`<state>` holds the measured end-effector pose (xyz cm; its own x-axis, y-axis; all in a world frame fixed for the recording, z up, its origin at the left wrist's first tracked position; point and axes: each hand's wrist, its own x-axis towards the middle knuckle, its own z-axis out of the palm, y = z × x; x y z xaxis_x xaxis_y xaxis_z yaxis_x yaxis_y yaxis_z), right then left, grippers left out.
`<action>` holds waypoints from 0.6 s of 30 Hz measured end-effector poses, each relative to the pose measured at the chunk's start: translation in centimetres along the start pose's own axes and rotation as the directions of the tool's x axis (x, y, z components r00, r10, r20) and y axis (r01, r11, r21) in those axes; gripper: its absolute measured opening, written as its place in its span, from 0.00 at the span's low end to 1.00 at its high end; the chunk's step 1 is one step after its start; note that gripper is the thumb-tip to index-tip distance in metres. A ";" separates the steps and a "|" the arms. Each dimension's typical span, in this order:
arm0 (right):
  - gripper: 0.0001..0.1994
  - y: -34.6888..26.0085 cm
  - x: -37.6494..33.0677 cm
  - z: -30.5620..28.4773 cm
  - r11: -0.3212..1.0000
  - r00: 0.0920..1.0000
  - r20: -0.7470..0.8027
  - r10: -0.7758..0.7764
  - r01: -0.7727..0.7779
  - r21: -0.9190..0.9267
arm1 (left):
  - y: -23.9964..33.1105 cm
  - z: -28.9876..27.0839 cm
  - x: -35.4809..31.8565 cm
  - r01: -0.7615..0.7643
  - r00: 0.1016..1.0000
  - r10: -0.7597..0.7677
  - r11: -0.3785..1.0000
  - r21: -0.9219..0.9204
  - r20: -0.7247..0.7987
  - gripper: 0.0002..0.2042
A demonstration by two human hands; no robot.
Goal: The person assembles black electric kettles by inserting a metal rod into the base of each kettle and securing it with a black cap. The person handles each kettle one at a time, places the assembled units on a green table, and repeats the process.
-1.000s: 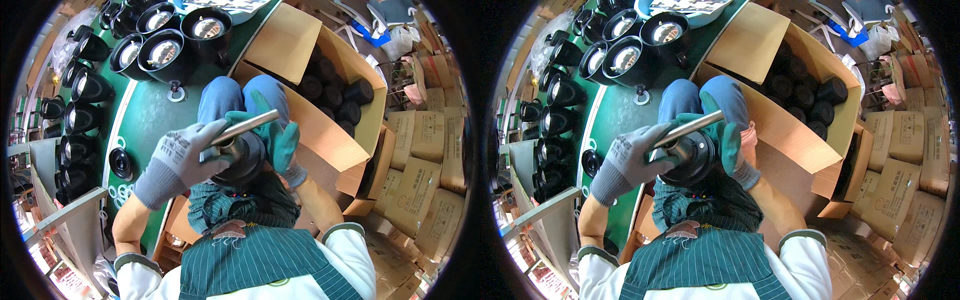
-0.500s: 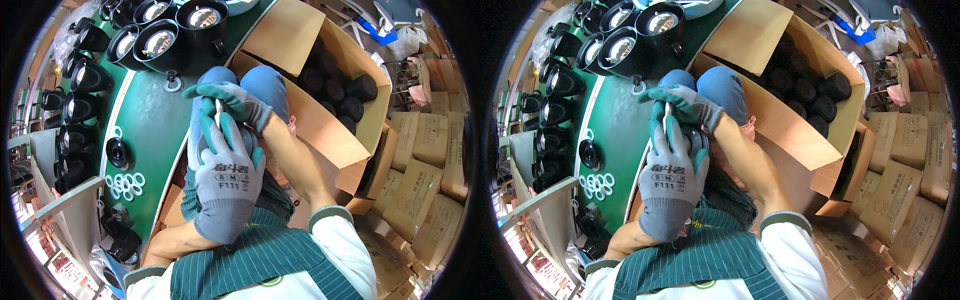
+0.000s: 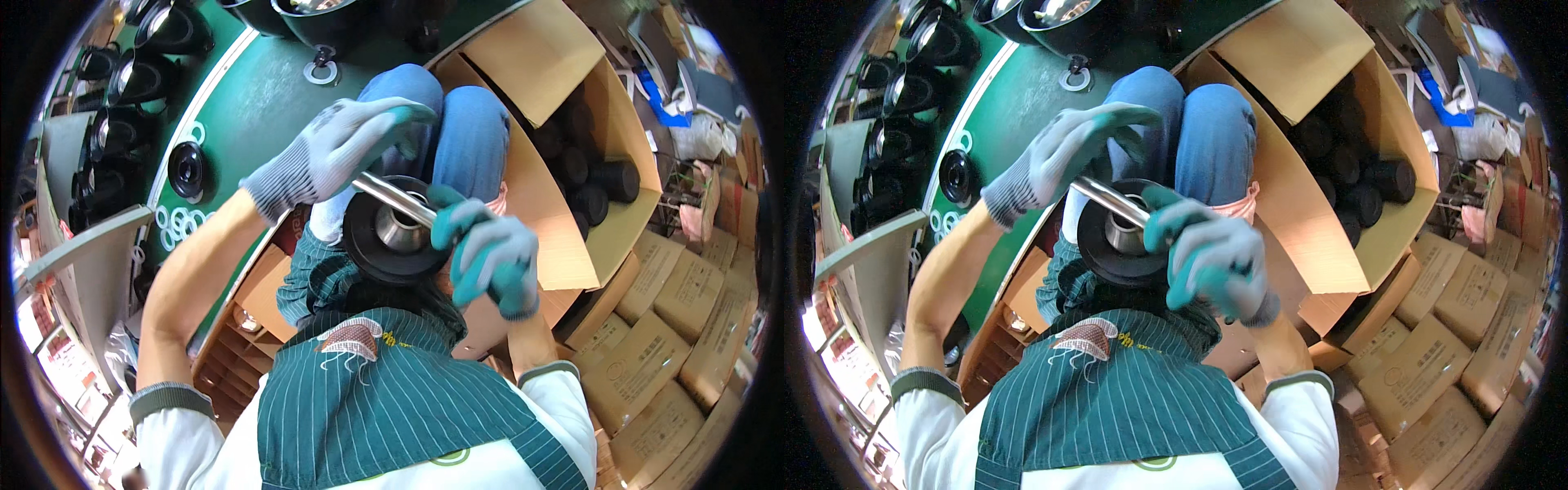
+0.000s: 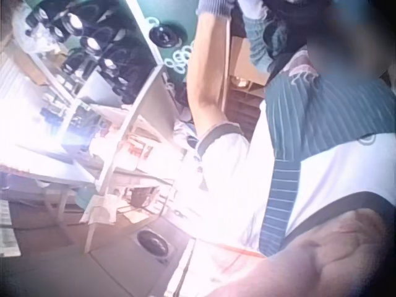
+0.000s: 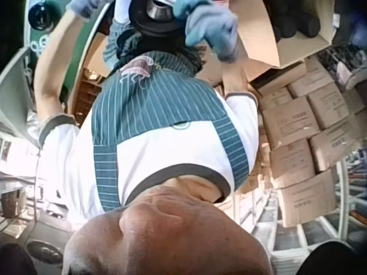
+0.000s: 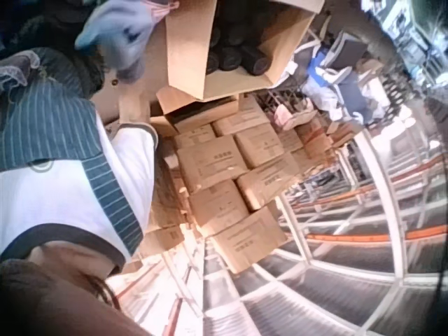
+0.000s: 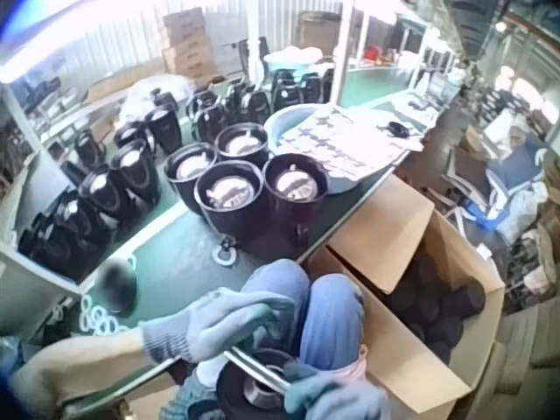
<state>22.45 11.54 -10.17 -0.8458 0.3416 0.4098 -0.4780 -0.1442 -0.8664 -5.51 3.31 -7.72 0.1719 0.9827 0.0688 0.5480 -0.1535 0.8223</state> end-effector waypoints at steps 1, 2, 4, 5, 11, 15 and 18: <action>0.08 -0.1 0.9 0.0 0.989 0.992 0.073 -0.100 0.108 -0.105 | -0.7 0.0 1.0 0.010 0.999 -0.006 0.997 -0.082 0.044 0.21; 0.10 -1.0 2.2 0.0 0.957 0.963 0.247 -0.103 0.164 -0.239 | -1.3 0.0 1.9 0.074 0.993 -0.039 0.945 -0.319 0.114 0.23; 0.15 -2.9 3.6 1.4 0.876 0.919 0.392 0.032 0.163 -0.454 | -2.4 1.5 3.5 -0.073 0.996 0.082 0.975 -0.207 0.033 0.26; 0.15 -3.0 3.9 2.0 0.846 0.898 0.433 0.083 0.166 -0.506 | -1.8 1.3 4.4 -0.025 0.993 0.041 0.989 -0.144 0.110 0.26; 0.17 -1.7 5.6 6.9 0.772 0.768 0.535 0.352 0.085 -0.630 | -2.4 4.8 9.8 -0.216 0.941 0.256 0.958 -0.191 0.219 0.23; 0.16 1.0 8.8 9.8 0.614 0.779 0.568 0.266 0.318 -0.723 | -2.1 6.8 11.4 -0.283 0.891 0.401 0.857 -0.431 0.213 0.19; 0.17 0.4 8.7 9.6 0.617 0.853 0.474 0.218 0.256 -0.744 | -2.2 6.0 12.2 -0.182 0.881 0.341 0.883 -0.432 0.327 0.20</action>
<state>12.63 5.47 -4.26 -0.9381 -0.1798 0.2961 -0.3349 0.6898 -0.6419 0.28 15.00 -12.13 0.6065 0.7796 0.1565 0.0994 -0.2696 0.9578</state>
